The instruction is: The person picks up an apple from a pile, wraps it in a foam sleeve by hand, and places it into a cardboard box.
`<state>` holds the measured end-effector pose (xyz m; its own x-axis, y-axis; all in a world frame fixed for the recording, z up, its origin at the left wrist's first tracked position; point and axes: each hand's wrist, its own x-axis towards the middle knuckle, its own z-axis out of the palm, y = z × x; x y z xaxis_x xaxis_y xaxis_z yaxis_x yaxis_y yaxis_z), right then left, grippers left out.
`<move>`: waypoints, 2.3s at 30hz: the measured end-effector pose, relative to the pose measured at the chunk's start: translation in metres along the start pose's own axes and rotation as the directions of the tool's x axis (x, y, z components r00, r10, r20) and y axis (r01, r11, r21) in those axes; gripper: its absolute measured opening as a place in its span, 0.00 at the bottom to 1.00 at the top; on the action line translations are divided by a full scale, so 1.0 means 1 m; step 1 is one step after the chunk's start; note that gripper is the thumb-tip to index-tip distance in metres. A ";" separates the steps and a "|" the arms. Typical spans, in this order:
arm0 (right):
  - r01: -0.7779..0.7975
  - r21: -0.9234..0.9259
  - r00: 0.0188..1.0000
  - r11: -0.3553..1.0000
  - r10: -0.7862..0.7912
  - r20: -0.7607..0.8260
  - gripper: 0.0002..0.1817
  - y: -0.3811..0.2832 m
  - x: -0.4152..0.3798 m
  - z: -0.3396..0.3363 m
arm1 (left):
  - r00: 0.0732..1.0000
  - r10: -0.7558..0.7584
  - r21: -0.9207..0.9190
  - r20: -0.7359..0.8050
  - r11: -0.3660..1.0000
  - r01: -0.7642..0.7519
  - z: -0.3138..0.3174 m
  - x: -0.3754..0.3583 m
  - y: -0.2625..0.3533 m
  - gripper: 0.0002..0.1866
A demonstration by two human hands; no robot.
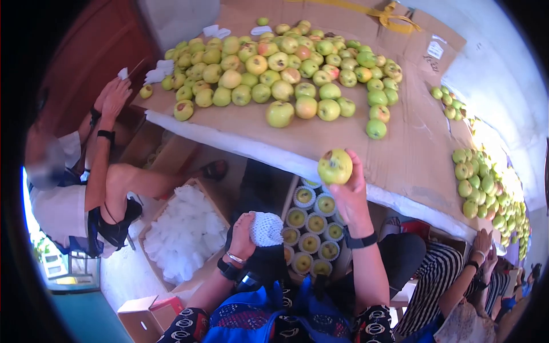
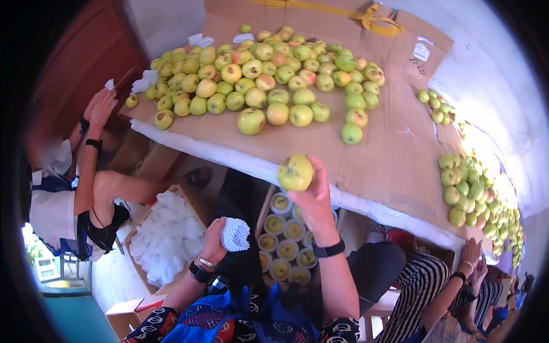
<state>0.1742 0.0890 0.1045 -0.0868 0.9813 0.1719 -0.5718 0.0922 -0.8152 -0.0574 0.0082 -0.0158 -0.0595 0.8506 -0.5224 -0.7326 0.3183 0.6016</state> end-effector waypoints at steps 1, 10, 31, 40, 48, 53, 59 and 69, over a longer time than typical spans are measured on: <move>-0.016 0.072 1.000 0.997 0.015 0.018 0.40 -0.004 -0.011 -0.002 | 0.999 0.005 0.011 0.038 1.000 -0.006 0.004 -0.001 0.000 0.05; -0.140 0.273 0.989 0.952 0.121 0.083 0.43 -0.022 -0.069 -0.013 | 0.936 0.145 0.097 0.321 0.978 -0.185 0.102 -0.013 0.050 0.05; -0.283 0.266 0.958 0.922 0.284 0.035 0.37 0.044 -0.123 -0.025 | 0.987 0.090 0.181 0.134 0.977 -0.114 0.059 -0.011 -0.004 0.06; -0.430 0.478 0.891 0.766 0.447 0.086 0.30 0.050 -0.127 -0.027 | 0.990 0.093 0.234 0.111 0.965 -0.117 0.055 -0.011 -0.011 0.04; -0.257 0.355 0.938 0.899 0.321 -0.132 0.25 0.053 -0.123 -0.025 | 0.799 0.263 0.773 0.541 0.220 -0.595 0.087 -0.047 -0.004 0.12; -0.249 0.434 0.928 0.866 0.341 -0.147 0.24 0.059 -0.126 -0.029 | 0.870 -0.057 0.644 0.489 0.696 -0.316 0.074 -0.030 -0.025 0.12; -0.277 0.453 0.926 0.848 0.362 -0.111 0.23 0.062 -0.128 -0.031 | 0.881 -0.374 0.390 0.289 0.887 0.248 0.080 -0.036 -0.020 0.10; -0.321 -0.207 0.939 0.924 0.282 -0.195 0.35 0.075 -0.129 -0.029 | 0.955 0.070 0.696 0.289 0.669 -0.260 0.054 -0.020 -0.039 0.04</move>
<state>0.1665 -0.0260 0.0054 -0.0838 0.9808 -0.1764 -0.3318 -0.1943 -0.9231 0.0091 0.0013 0.0036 0.0882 0.9554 -0.2818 -0.0026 0.2831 0.9591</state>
